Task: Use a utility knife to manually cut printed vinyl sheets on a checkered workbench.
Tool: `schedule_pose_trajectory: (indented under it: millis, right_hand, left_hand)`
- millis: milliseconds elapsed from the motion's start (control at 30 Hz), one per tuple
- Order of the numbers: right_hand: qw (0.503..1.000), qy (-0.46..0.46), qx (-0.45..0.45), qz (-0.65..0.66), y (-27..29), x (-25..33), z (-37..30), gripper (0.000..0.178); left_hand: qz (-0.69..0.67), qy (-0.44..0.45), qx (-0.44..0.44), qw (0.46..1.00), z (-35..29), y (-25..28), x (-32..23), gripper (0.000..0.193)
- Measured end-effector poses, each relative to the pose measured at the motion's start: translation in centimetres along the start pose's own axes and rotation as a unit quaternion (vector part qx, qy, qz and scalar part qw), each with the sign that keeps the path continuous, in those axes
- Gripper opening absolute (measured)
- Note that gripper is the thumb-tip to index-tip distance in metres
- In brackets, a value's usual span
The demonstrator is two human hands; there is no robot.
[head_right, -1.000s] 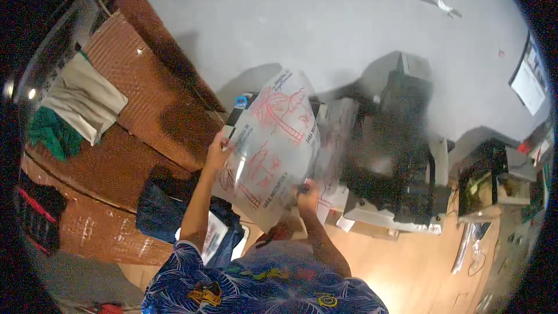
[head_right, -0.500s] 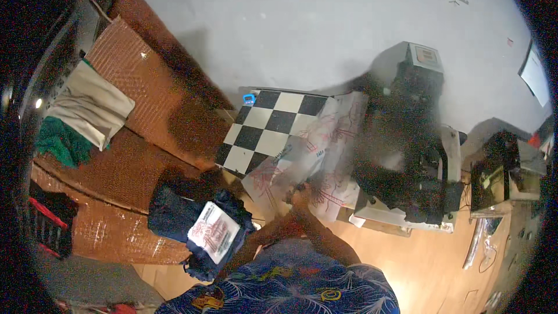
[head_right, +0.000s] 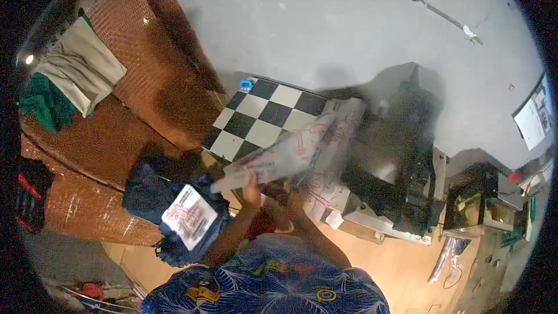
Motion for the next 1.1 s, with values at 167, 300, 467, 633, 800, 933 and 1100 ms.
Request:
schedule_pose_trajectory:
  millis: [167,300,467,633,800,933,1100]
  right_hand:
    - [0.977,-0.062,0.18,0.095,-1.5,2.5,-5.2,0.032]
    - [0.969,-0.105,0.22,0.036,-4.5,4.4,-9.5,0.039]
    - [0.914,0.009,0.324,-0.242,-7.3,5.9,-11.5,0.051]
    - [0.892,0.04,0.414,-0.179,-8.7,6.1,-7.6,0.039]
    - [0.831,-0.101,0.546,-0.037,-10.8,5.6,-6.3,0.042]
    - [0.891,0.011,0.364,-0.272,-10.4,3.8,-7.6,0.039]
    - [0.879,0.105,0.316,-0.341,-10.1,1.9,-7.5,0.038]
  left_hand:
    - [0.013,-0.077,0.033,0.996,5.0,-2.5,-5.7,0.043]
    - [-0.08,-0.11,0.14,0.981,7.4,-5.5,-9.8,0.044]
    - [-0.077,-0.064,0.099,0.99,6.4,-6.2,-11.5,0.047]
    - [-0.119,-0.058,0.078,0.988,3.6,-3.5,-11.7,0.047]
    - [-0.154,-0.079,0.052,0.983,2.6,1.1,-11.9,0.047]
    - [-0.175,-0.091,0.026,0.98,1.8,4.8,-11.1,0.045]
    - [-0.18,-0.031,-0.074,0.98,-0.4,9.1,-8.0,0.041]
Point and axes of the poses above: each hand's wrist, its own z-axis towards the middle knuckle, its own y-axis out of the back of the hand, x = y × z, the point moved 3 cm from there along z, towards the middle knuckle, and after that the axes turned 12 degrees about -y, right-handed, at the moved point
